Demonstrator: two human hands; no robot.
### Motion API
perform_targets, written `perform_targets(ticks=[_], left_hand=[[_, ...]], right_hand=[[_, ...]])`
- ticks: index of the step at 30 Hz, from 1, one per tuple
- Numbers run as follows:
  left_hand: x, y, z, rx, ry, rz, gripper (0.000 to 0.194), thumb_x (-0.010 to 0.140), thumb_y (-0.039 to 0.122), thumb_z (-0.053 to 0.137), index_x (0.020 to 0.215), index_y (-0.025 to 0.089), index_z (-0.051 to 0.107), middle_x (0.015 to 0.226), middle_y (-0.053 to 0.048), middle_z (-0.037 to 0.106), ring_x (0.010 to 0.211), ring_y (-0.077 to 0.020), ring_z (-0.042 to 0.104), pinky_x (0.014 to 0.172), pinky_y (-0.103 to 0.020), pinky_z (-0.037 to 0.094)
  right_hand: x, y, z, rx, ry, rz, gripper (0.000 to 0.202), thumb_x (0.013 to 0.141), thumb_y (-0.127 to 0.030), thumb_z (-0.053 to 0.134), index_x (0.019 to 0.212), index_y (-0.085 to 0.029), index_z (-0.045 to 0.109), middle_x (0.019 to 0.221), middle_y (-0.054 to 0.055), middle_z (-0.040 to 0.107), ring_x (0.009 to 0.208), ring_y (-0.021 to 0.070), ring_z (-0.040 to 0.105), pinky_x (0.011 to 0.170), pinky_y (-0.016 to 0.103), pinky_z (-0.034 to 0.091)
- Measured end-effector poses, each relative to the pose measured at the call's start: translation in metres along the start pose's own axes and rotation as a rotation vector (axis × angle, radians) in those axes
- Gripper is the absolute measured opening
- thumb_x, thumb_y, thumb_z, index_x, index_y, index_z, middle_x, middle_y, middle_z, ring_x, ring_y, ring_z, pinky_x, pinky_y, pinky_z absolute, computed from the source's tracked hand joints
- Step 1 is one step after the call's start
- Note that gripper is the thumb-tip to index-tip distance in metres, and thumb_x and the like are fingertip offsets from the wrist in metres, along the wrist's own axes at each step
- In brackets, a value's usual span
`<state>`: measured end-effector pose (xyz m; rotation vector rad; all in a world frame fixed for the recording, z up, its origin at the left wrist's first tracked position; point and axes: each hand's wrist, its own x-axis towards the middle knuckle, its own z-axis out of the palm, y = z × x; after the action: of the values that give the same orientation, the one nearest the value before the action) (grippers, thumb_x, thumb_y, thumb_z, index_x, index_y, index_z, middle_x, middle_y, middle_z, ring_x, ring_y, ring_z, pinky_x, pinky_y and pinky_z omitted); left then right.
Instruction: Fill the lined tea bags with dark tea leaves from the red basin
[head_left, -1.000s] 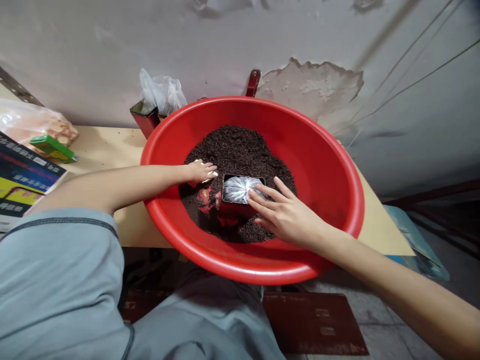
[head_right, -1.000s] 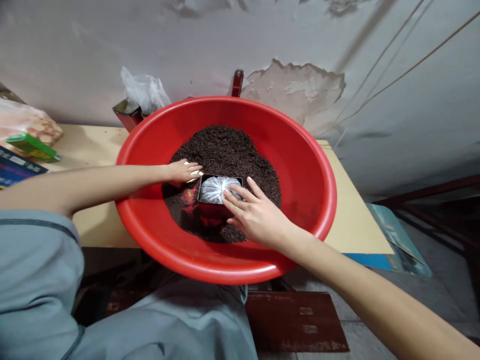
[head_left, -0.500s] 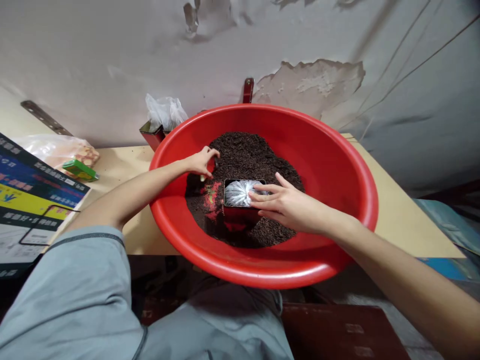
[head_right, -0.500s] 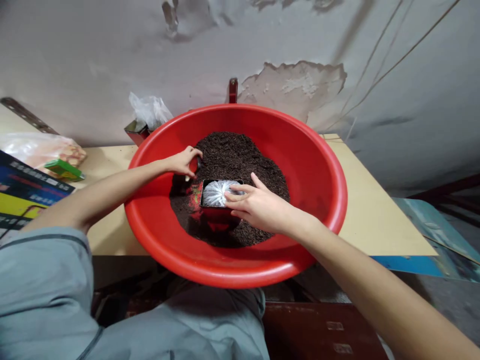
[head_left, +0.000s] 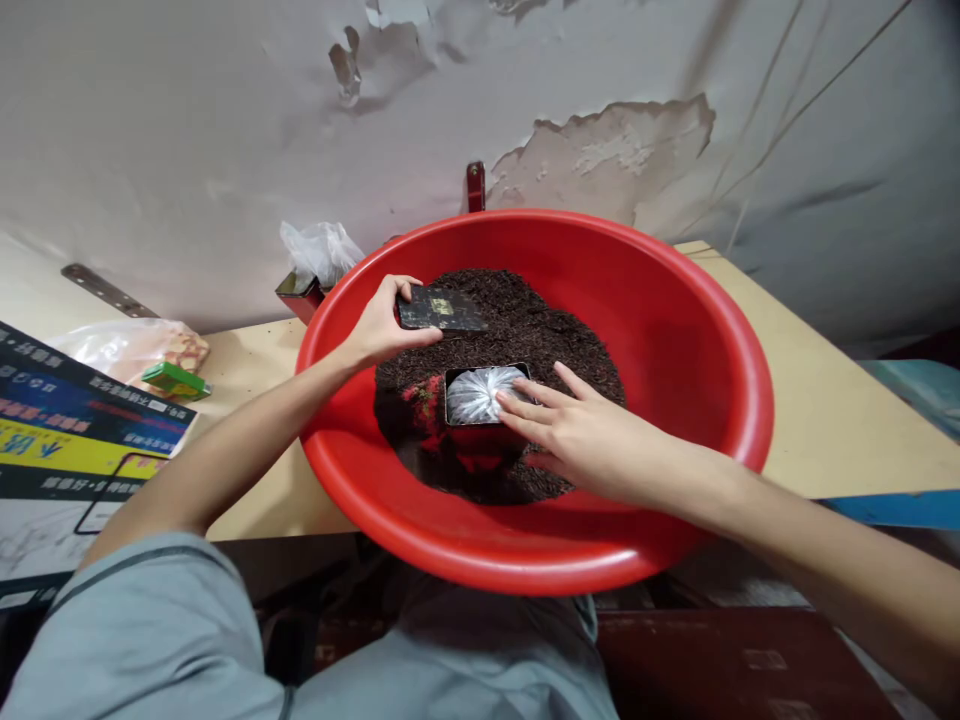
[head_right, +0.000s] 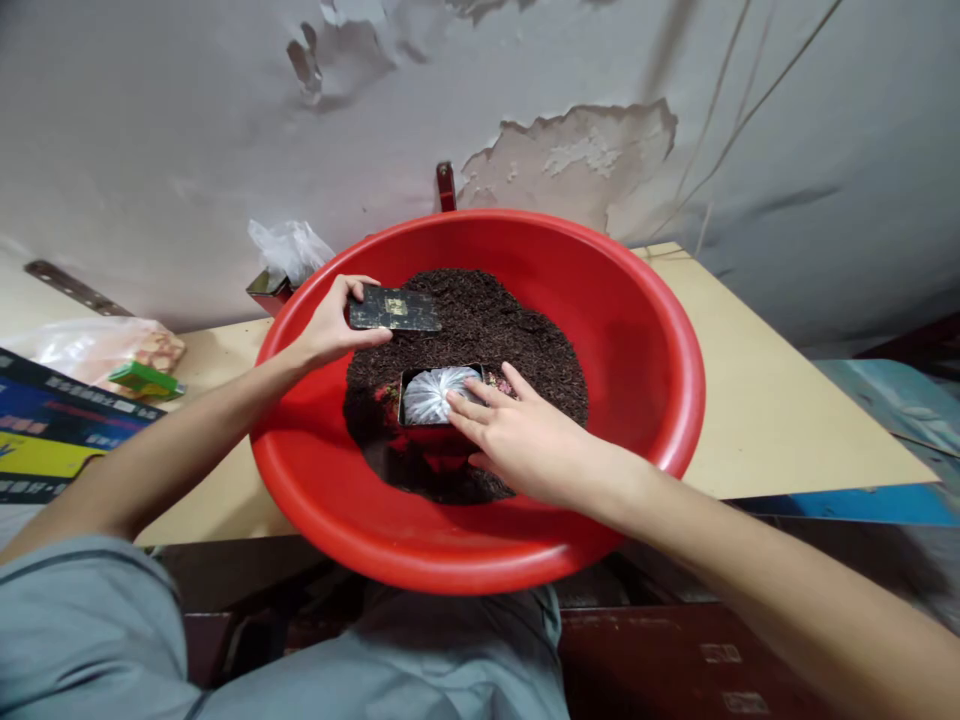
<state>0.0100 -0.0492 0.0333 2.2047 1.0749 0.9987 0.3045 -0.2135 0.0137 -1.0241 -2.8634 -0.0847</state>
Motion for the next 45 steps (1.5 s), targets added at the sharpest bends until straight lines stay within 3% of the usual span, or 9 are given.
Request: perform_targets(ticks=[8,12,17,20,26,32,36,40,45], left_hand=[[-0.053,0.046,0.035,-0.003,-0.287,-0.042,0.050,0.069,0.050,0.086,0.080,0.023,0.046,0.140,-0.014,0.059,0.132,-0.0336,0.056,0.112,-0.049,0.045],[-0.057,0.042,0.034,0.111,-0.431,0.014,0.067,0.070,0.050,0.089,0.129,0.027,0.067,0.141,-0.012,0.055,0.138,-0.0331,0.051,0.122,-0.053,0.039],[-0.064,0.041,0.040,0.315,-0.511,0.097,0.072,0.080,0.048,0.086,0.148,0.035,0.065,0.150,-0.014,0.044,0.146,-0.0368,0.040,0.125,-0.058,0.032],[-0.063,0.041,0.042,0.391,-0.567,0.110,0.072,0.084,0.051,0.083,0.151,0.039,0.061,0.153,-0.014,0.043,0.146,-0.0388,0.040,0.122,-0.062,0.034],[-0.068,0.048,0.046,0.595,-0.628,0.227,0.076,0.093,0.047,0.073,0.162,0.028,0.045,0.165,-0.024,0.036,0.152,-0.0450,0.037,0.116,-0.067,0.039],[-0.088,0.071,0.067,0.731,-0.617,0.200,0.099,0.088,0.039,0.075,0.167,0.014,0.023,0.172,-0.031,0.024,0.161,-0.0505,0.017,0.125,-0.073,0.019],[-0.090,0.068,0.064,0.689,-0.649,0.192,0.109,0.083,0.036,0.078,0.167,0.013,0.014,0.173,-0.032,0.017,0.162,-0.0507,0.012,0.125,-0.071,0.022],[-0.072,0.059,0.064,0.594,-0.666,0.152,0.113,0.081,0.056,0.078,0.165,0.015,0.013,0.169,-0.032,0.025,0.157,-0.0499,0.026,0.114,-0.062,0.043],[-0.046,0.067,0.081,0.700,-0.635,-0.010,0.103,0.068,0.047,0.086,0.151,0.010,0.038,0.142,-0.026,0.054,0.127,-0.0428,0.054,0.101,-0.056,0.052]], right_hand=[[-0.007,-0.021,0.010,-0.090,0.056,0.085,0.057,0.095,-0.010,0.049,0.151,-0.009,0.058,0.148,0.019,0.064,0.139,0.0397,0.059,0.117,0.065,0.045],[-0.008,-0.020,0.008,-0.019,0.071,0.105,0.052,0.097,-0.017,0.055,0.148,-0.008,0.060,0.149,0.022,0.062,0.141,0.0419,0.056,0.117,0.066,0.044],[-0.021,0.025,-0.025,0.315,-0.047,-0.056,0.040,0.101,-0.036,0.060,0.136,-0.023,0.072,0.133,0.010,0.075,0.125,0.0293,0.070,0.107,0.042,0.058],[-0.014,0.054,-0.037,0.357,0.012,0.095,0.047,0.101,-0.055,0.057,0.132,-0.024,0.074,0.119,0.010,0.079,0.106,0.0287,0.076,0.095,0.040,0.062],[0.037,0.047,0.016,0.147,0.077,0.109,0.135,0.069,-0.082,0.078,0.164,0.001,0.029,0.161,0.033,0.042,0.148,0.0524,0.042,0.118,0.066,0.040],[0.036,0.024,0.036,0.025,0.056,0.136,0.109,0.087,-0.058,0.073,0.161,0.008,0.028,0.160,0.039,0.040,0.151,0.0538,0.037,0.123,0.068,0.029],[0.037,0.027,0.033,0.062,0.034,0.144,0.106,0.087,-0.058,0.072,0.159,0.009,0.031,0.152,0.038,0.047,0.139,0.0507,0.048,0.116,0.063,0.041],[0.044,0.034,0.038,0.087,0.027,0.110,0.109,0.084,-0.060,0.073,0.158,0.008,0.031,0.143,0.035,0.053,0.120,0.0441,0.058,0.104,0.059,0.051],[0.050,0.032,0.035,0.080,0.032,0.165,0.098,0.082,-0.052,0.075,0.151,0.009,0.040,0.135,0.033,0.057,0.116,0.0424,0.059,0.101,0.058,0.052]])
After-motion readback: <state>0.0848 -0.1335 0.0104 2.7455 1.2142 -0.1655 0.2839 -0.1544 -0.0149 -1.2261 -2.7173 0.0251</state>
